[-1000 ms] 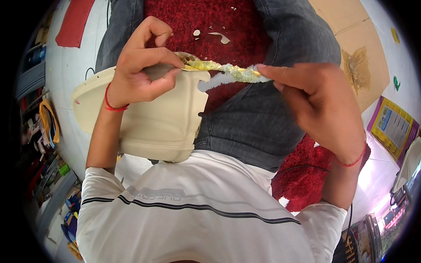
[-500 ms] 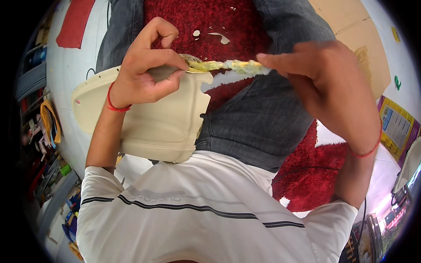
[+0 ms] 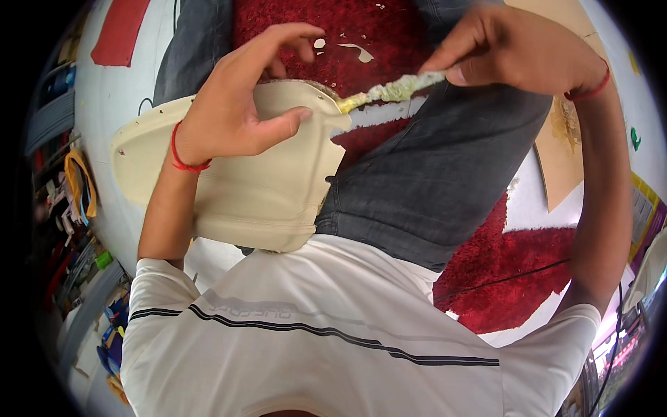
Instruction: The person sits on the floor and uses a utility knife to trim the edges of a beige plastic part. They then apply a yellowish paste along the edges using a brush and continue trimming and smoothing the edges.
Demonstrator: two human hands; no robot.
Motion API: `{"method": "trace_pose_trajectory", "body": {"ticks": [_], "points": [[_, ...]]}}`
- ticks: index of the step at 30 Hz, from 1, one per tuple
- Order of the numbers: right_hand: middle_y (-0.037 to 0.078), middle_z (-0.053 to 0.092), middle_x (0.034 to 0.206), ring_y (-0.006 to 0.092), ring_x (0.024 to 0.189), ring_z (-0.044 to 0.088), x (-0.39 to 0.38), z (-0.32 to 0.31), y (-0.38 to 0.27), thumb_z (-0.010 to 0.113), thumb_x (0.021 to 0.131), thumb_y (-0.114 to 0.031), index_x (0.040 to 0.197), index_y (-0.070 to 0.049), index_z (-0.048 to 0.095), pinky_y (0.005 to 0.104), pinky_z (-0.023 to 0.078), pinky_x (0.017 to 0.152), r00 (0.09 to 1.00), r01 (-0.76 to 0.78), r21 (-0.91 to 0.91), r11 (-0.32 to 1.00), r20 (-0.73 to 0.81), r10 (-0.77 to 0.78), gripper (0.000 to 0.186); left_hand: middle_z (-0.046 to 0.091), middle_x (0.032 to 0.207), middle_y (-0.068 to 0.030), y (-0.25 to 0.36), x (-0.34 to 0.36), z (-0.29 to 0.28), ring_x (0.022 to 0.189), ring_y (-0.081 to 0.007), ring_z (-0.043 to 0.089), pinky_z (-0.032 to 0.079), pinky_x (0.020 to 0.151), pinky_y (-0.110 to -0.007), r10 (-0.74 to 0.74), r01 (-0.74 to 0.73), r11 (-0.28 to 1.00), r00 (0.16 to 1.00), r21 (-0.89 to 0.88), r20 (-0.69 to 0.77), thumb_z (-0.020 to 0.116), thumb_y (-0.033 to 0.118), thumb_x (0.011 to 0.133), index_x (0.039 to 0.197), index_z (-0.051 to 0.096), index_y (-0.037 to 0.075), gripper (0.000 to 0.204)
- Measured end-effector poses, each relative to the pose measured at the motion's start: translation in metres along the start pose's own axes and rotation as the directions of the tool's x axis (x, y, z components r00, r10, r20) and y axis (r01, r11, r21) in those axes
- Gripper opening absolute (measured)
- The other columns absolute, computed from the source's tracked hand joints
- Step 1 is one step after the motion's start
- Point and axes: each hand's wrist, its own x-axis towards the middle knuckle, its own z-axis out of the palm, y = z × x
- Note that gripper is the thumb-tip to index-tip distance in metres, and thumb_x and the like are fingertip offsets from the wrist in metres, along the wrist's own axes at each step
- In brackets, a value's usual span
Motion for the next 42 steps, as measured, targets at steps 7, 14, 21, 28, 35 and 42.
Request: {"method": "trace_pose_trajectory", "body": {"ticks": [7, 14, 21, 28, 35, 42], "points": [[-0.003, 0.053, 0.062, 0.0023, 0.049, 0.037, 0.030, -0.016, -0.002, 0.055, 0.105, -0.005, 0.125, 0.002, 0.072, 0.0219, 0.029, 0.044, 0.950, -0.125, 0.143, 0.982, 0.303, 0.077, 0.027, 0.071, 0.089, -0.0154, -0.012, -0.006, -0.003, 0.078, -0.0316, 0.069, 0.054, 0.071, -0.034, 0.100, -0.119, 0.982, 0.986, 0.144, 0.135, 0.076, 0.012, 0.074, 0.104, 0.069, 0.000, 0.033], [-0.004, 0.044, 0.059, 0.0022, 0.048, 0.036, 0.024, 0.023, 0.017, 0.055, 0.107, -0.014, 0.138, -0.005, 0.066, 0.0221, 0.026, 0.043, 0.978, -0.124, 0.384, 0.915, 0.201, 0.049, 0.034, 0.071, 0.090, -0.0125, -0.010, -0.002, -0.015, 0.079, -0.0252, 0.069, 0.053, 0.074, -0.031, -0.060, 0.035, 0.995, 0.962, 0.098, 0.267, 0.078, 0.012, 0.083, 0.106, 0.067, 0.000, 0.027], [-0.006, 0.049, 0.062, 0.0014, 0.053, 0.038, 0.013, 0.037, 0.007, 0.061, 0.099, -0.003, 0.128, -0.005, 0.073, 0.0212, 0.027, 0.047, 0.999, -0.035, 0.389, 0.921, 0.033, 0.024, 0.031, 0.070, 0.095, -0.0093, -0.007, 0.000, -0.022, 0.086, -0.0156, 0.065, 0.052, 0.079, -0.029, -0.165, 0.219, 0.971, 0.904, -0.094, 0.395, 0.072, 0.009, 0.095, 0.110, 0.066, -0.003, 0.021], [-0.008, 0.057, 0.071, 0.0000, 0.058, 0.036, 0.001, 0.015, 0.000, 0.059, 0.097, 0.003, 0.122, 0.000, 0.075, 0.0221, 0.027, 0.050, 0.999, -0.035, 0.238, 0.971, 0.023, 0.031, 0.030, 0.070, 0.099, -0.0095, -0.012, -0.001, -0.022, 0.092, -0.0164, 0.065, 0.051, 0.085, -0.029, -0.083, 0.176, 0.964, 0.912, -0.199, 0.401, 0.075, 0.010, 0.092, 0.116, 0.064, -0.003, 0.029], [-0.007, 0.060, 0.076, 0.0015, 0.061, 0.035, 0.001, 0.048, -0.019, 0.058, 0.097, 0.004, 0.121, -0.001, 0.076, 0.0232, 0.029, 0.054, 0.994, 0.013, 0.366, 0.930, -0.110, 0.029, 0.030, 0.070, 0.096, -0.0102, -0.010, 0.000, -0.018, 0.087, -0.0175, 0.066, 0.052, 0.081, -0.030, -0.051, 0.071, 0.997, 0.931, -0.042, 0.362, 0.080, 0.011, 0.087, 0.112, 0.065, -0.002, 0.032], [0.005, 0.074, 0.090, 0.0056, 0.078, 0.059, -0.009, 0.044, -0.005, 0.059, 0.096, 0.005, 0.120, 0.000, 0.075, 0.0230, 0.046, 0.071, 0.978, 0.133, 0.165, 0.977, -0.183, -0.102, 0.030, 0.070, 0.096, -0.0099, -0.004, -0.001, -0.019, 0.087, -0.0164, 0.066, 0.052, 0.080, -0.030, -0.133, 0.155, 0.988, 0.921, -0.031, 0.366, 0.082, 0.015, 0.087, 0.111, 0.065, -0.002, 0.033]]}}
